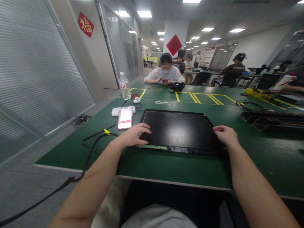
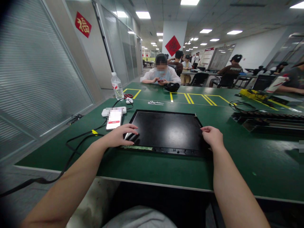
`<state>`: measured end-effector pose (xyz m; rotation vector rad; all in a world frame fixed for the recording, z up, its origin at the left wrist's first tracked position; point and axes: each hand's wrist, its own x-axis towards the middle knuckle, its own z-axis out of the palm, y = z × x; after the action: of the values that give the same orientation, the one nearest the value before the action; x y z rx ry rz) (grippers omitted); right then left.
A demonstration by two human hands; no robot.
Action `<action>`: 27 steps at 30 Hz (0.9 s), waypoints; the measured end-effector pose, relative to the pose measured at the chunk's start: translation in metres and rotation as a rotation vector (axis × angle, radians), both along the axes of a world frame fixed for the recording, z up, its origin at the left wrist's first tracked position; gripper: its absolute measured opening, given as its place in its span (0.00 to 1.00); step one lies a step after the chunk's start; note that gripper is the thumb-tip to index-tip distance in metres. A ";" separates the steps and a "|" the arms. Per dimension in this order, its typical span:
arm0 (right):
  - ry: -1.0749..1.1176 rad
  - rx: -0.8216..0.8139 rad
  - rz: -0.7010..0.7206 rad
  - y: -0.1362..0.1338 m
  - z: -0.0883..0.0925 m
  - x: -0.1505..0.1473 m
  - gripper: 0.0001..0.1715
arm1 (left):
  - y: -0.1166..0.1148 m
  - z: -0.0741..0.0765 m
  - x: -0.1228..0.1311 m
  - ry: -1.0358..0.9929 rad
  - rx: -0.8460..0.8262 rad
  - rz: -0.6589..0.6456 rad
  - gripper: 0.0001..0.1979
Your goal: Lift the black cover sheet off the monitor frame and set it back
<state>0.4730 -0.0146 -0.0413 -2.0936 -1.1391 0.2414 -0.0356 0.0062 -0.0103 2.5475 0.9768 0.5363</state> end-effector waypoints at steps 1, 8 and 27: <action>0.007 0.009 0.014 0.001 -0.002 0.002 0.12 | 0.000 0.000 0.000 0.001 0.002 -0.002 0.20; 0.004 -0.007 0.007 0.003 -0.005 0.006 0.14 | 0.004 -0.001 -0.001 0.004 0.013 -0.011 0.18; 0.010 0.034 -0.027 -0.004 0.002 -0.006 0.14 | 0.008 0.001 -0.007 -0.019 0.021 -0.068 0.16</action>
<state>0.4670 -0.0181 -0.0393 -2.0747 -1.1006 0.2174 -0.0427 0.0145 -0.0097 2.5785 0.8786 0.5532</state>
